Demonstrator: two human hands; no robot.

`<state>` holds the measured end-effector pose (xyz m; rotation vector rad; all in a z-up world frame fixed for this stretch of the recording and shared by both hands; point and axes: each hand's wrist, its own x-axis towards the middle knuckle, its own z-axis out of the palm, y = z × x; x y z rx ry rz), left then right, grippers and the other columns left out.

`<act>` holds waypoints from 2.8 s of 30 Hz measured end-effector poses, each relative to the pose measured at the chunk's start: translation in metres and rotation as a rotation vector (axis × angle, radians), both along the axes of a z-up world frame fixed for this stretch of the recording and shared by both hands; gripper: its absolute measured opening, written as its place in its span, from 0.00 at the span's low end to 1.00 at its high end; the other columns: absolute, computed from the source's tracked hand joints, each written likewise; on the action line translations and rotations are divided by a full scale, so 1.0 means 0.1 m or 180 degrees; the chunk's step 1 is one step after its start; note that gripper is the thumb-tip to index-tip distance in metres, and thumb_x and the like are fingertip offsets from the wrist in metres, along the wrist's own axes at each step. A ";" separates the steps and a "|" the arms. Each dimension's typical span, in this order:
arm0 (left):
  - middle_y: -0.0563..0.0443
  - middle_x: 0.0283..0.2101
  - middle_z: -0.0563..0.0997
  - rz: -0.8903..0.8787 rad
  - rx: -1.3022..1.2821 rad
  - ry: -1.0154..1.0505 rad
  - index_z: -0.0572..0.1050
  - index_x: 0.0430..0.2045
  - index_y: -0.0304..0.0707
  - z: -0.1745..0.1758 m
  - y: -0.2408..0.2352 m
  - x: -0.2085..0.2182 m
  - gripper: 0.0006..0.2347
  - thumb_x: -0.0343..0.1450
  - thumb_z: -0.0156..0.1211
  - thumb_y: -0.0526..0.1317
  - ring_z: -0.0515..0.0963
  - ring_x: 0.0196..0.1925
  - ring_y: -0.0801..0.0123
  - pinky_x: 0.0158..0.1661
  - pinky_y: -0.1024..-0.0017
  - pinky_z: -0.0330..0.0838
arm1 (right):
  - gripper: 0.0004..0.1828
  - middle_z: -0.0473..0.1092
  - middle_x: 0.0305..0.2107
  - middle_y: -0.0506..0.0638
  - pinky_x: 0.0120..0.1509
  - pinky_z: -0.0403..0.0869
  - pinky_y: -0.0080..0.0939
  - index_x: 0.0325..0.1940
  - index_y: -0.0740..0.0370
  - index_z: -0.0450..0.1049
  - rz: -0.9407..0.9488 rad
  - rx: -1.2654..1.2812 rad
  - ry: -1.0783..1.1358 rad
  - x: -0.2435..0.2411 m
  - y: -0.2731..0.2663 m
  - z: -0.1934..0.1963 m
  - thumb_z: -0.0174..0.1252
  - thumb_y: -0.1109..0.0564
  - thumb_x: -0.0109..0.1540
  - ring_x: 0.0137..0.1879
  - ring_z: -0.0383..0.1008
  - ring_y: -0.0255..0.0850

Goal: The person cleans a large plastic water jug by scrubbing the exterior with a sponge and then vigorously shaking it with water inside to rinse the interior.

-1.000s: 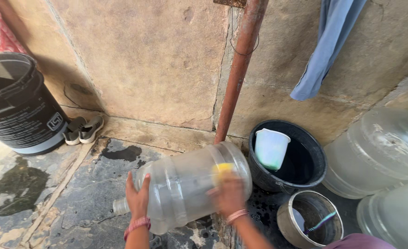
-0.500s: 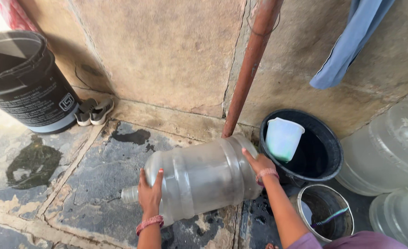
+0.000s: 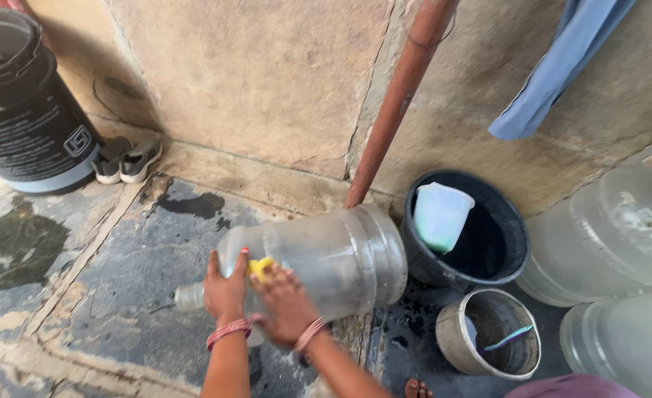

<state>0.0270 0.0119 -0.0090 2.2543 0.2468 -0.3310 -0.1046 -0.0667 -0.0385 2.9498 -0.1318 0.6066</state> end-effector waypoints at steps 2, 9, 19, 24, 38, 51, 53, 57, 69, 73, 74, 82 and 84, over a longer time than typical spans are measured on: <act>0.42 0.67 0.70 -0.0049 -0.0116 -0.0194 0.64 0.69 0.57 -0.01 0.00 0.00 0.41 0.60 0.63 0.68 0.71 0.66 0.44 0.62 0.50 0.64 | 0.54 0.52 0.72 0.67 0.80 0.49 0.58 0.74 0.68 0.54 -0.0328 0.1201 0.0880 -0.25 -0.49 -0.06 0.38 0.19 0.64 0.79 0.48 0.58; 0.45 0.68 0.70 -0.0129 -0.0308 -0.0167 0.63 0.69 0.54 0.02 0.00 0.06 0.42 0.59 0.64 0.67 0.70 0.67 0.47 0.64 0.53 0.63 | 0.45 0.51 0.70 0.71 0.76 0.49 0.66 0.77 0.65 0.55 -0.1564 0.0732 -0.0653 -0.95 -1.60 -0.02 0.44 0.31 0.65 0.76 0.48 0.66; 0.40 0.68 0.70 -0.0165 -0.0489 -0.0039 0.63 0.69 0.49 -0.15 -0.05 0.22 0.43 0.60 0.66 0.66 0.70 0.68 0.48 0.65 0.56 0.63 | 0.46 0.49 0.71 0.69 0.76 0.45 0.61 0.75 0.67 0.55 0.0472 0.0970 0.0141 -0.03 0.19 -0.12 0.54 0.35 0.63 0.77 0.46 0.60; 0.36 0.68 0.69 -0.0228 -0.1548 -0.0524 0.61 0.66 0.37 -0.55 0.04 0.26 0.43 0.61 0.72 0.61 0.73 0.67 0.51 0.64 0.59 0.66 | 0.28 0.68 0.62 0.47 0.80 0.61 0.50 0.56 0.43 0.76 -0.1698 0.2123 0.0502 -0.87 -1.10 -0.33 0.49 0.31 0.59 0.70 0.67 0.42; 0.36 0.74 0.55 -0.0882 -0.0418 -0.1150 0.58 0.73 0.57 -0.72 0.18 0.09 0.32 0.71 0.59 0.53 0.60 0.72 0.39 0.66 0.50 0.58 | 0.58 0.70 0.54 0.75 0.68 0.69 0.57 0.62 0.70 0.72 -0.3163 0.2835 0.0344 -0.79 -2.60 0.02 0.51 0.13 0.54 0.63 0.71 0.65; 0.35 0.74 0.57 -0.0715 -0.0328 -0.0841 0.61 0.70 0.63 -0.57 0.04 0.32 0.28 0.71 0.54 0.54 0.63 0.72 0.41 0.65 0.54 0.62 | 0.44 0.50 0.73 0.68 0.78 0.46 0.68 0.80 0.63 0.50 0.0042 0.1663 0.0307 -0.04 0.22 -0.02 0.42 0.32 0.69 0.79 0.46 0.65; 0.37 0.75 0.56 -0.0682 -0.0333 -0.0602 0.61 0.70 0.64 -0.54 0.01 0.35 0.28 0.70 0.54 0.53 0.62 0.72 0.41 0.65 0.54 0.62 | 0.44 0.52 0.73 0.64 0.82 0.45 0.65 0.81 0.61 0.51 0.0365 0.1603 0.0459 -0.05 0.09 -0.06 0.41 0.29 0.70 0.81 0.47 0.59; 0.38 0.75 0.56 -0.0701 -0.0405 -0.0604 0.61 0.70 0.63 -0.49 0.01 0.34 0.28 0.70 0.54 0.53 0.62 0.72 0.41 0.64 0.54 0.62 | 0.55 0.60 0.65 0.64 0.75 0.57 0.57 0.73 0.63 0.58 -0.1728 0.1504 0.0236 -0.50 -0.93 -0.09 0.41 0.18 0.58 0.71 0.58 0.56; 0.39 0.75 0.57 -0.0657 -0.0308 -0.0507 0.62 0.69 0.64 -0.37 -0.04 0.34 0.28 0.70 0.53 0.53 0.64 0.71 0.43 0.65 0.55 0.63 | 0.46 0.46 0.76 0.59 0.79 0.41 0.66 0.77 0.60 0.49 -0.0288 0.0845 0.0312 -0.13 0.09 -0.41 0.50 0.34 0.64 0.80 0.41 0.60; 0.40 0.74 0.58 -0.0660 -0.0275 -0.0536 0.62 0.69 0.63 -0.49 -0.05 0.44 0.27 0.71 0.54 0.53 0.64 0.71 0.43 0.64 0.55 0.61 | 0.51 0.46 0.74 0.59 0.79 0.34 0.68 0.79 0.62 0.48 0.0110 0.1536 0.1099 -0.36 -0.11 -0.49 0.55 0.34 0.59 0.81 0.39 0.54; 0.38 0.72 0.60 -0.0699 -0.0307 -0.0760 0.64 0.68 0.60 -0.55 -0.03 0.45 0.26 0.71 0.55 0.52 0.63 0.71 0.45 0.63 0.56 0.61 | 0.52 0.46 0.75 0.60 0.77 0.34 0.68 0.77 0.62 0.50 -0.0677 0.1482 0.0800 -0.48 -0.36 -0.57 0.56 0.32 0.58 0.79 0.39 0.57; 0.42 0.69 0.71 0.0010 -0.2194 -0.1111 0.68 0.66 0.42 -0.87 0.39 -0.02 0.23 0.77 0.46 0.50 0.65 0.74 0.54 0.68 0.61 0.61 | 0.44 0.62 0.64 0.72 0.70 0.64 0.57 0.75 0.70 0.56 -0.1927 0.2675 -0.1643 -1.22 -2.07 -0.83 0.41 0.31 0.69 0.68 0.63 0.66; 0.43 0.70 0.71 0.0035 -0.1881 -0.1199 0.68 0.67 0.42 -0.88 0.40 -0.15 0.23 0.78 0.45 0.51 0.60 0.77 0.55 0.69 0.61 0.59 | 0.46 0.71 0.55 0.69 0.64 0.68 0.54 0.67 0.67 0.67 -0.2695 0.3596 -0.1638 -1.09 -2.08 -0.77 0.44 0.26 0.62 0.63 0.70 0.64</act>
